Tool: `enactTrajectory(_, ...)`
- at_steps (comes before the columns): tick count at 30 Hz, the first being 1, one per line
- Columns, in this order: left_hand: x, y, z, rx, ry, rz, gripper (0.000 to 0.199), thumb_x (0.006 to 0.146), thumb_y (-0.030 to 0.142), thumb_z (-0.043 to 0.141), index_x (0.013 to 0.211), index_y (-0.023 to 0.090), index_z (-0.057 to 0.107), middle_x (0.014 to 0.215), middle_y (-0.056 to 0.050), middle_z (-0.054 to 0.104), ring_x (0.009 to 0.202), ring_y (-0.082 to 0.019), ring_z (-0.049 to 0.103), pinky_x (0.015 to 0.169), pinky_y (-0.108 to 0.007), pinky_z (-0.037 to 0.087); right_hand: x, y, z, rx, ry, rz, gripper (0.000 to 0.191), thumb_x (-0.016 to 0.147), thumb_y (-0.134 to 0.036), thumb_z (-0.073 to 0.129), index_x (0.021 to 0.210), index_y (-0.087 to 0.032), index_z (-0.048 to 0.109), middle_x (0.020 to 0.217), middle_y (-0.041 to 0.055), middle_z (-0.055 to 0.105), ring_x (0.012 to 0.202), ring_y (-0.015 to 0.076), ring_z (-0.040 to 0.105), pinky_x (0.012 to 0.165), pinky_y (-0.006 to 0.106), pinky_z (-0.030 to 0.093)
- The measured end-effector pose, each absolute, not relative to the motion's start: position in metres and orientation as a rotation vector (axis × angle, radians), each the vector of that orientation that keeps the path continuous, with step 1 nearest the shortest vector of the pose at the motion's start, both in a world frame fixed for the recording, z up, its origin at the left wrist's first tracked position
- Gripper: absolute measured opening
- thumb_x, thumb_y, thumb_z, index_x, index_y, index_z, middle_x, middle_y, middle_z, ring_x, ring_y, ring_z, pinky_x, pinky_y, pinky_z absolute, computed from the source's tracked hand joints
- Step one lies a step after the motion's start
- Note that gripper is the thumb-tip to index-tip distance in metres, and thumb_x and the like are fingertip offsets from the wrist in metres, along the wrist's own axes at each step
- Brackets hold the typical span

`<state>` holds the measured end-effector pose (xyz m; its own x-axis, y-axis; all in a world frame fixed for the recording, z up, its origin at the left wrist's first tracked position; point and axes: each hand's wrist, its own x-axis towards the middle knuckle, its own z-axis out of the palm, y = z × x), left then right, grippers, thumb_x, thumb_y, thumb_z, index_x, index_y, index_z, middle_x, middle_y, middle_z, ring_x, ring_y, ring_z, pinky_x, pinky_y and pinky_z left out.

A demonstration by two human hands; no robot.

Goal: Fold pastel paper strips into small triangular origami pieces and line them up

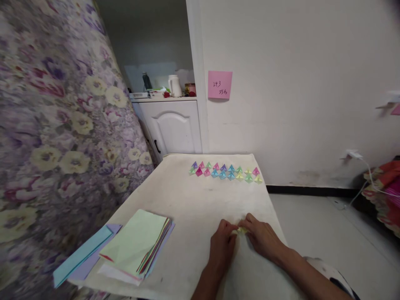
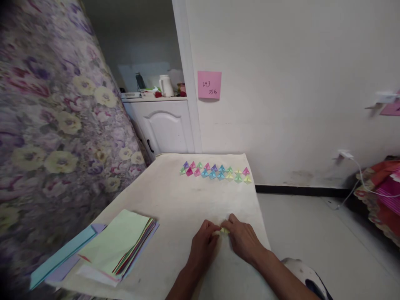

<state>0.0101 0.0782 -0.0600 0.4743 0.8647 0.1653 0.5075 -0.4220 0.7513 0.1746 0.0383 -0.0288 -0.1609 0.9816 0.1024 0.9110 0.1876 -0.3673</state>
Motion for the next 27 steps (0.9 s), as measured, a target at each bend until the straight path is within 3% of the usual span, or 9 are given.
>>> enactTrajectory(5,0.013,0.08,-0.062,2.134,1.182,0.671,0.026,0.073,0.01,0.045,0.088,0.024,0.061,0.086,0.001,0.052,0.076,-0.013,0.052,0.067,-0.023,0.038,0.175,0.042,-0.028,-1.796,-2.221,0.267,0.03,0.077,-0.006,0.039,0.09,-0.026,0.057,0.087,-0.0003,0.05,0.066,0.0122,0.055,0.057,0.022,0.03)
enactTrajectory(11,0.014,0.081,-0.066,2.141,1.195,0.671,0.026,0.073,0.011,0.046,0.088,0.026,0.061,0.085,0.002,0.053,0.077,-0.014,0.053,0.069,-0.023,0.037,0.179,0.044,-0.03,-1.799,-2.248,0.248,0.027,0.078,-0.007,0.039,0.088,-0.026,0.056,0.086,-0.0004,0.051,0.065,0.0122,0.054,0.056,0.022,0.029)
enactTrajectory(22,0.012,0.082,-0.069,2.116,1.173,0.707,0.026,0.073,0.011,0.045,0.086,0.026,0.062,0.085,0.002,0.055,0.077,-0.014,0.054,0.069,-0.024,0.037,0.181,0.045,-0.033,-1.795,-2.207,0.347,0.029,0.076,-0.006,0.041,0.087,-0.025,0.06,0.088,0.0006,0.053,0.068,0.0126,0.055,0.06,0.022,0.032)
enactTrajectory(27,0.01,0.084,-0.07,2.084,1.147,0.761,0.03,0.071,0.009,0.045,0.091,0.025,0.06,0.087,0.001,0.056,0.076,-0.013,0.053,0.068,-0.023,0.038,0.187,0.042,-0.032,-1.738,-2.145,0.347,0.037,0.072,-0.005,0.042,0.096,-0.027,0.058,0.093,-0.0002,0.053,0.075,0.0136,0.056,0.065,0.022,0.035)
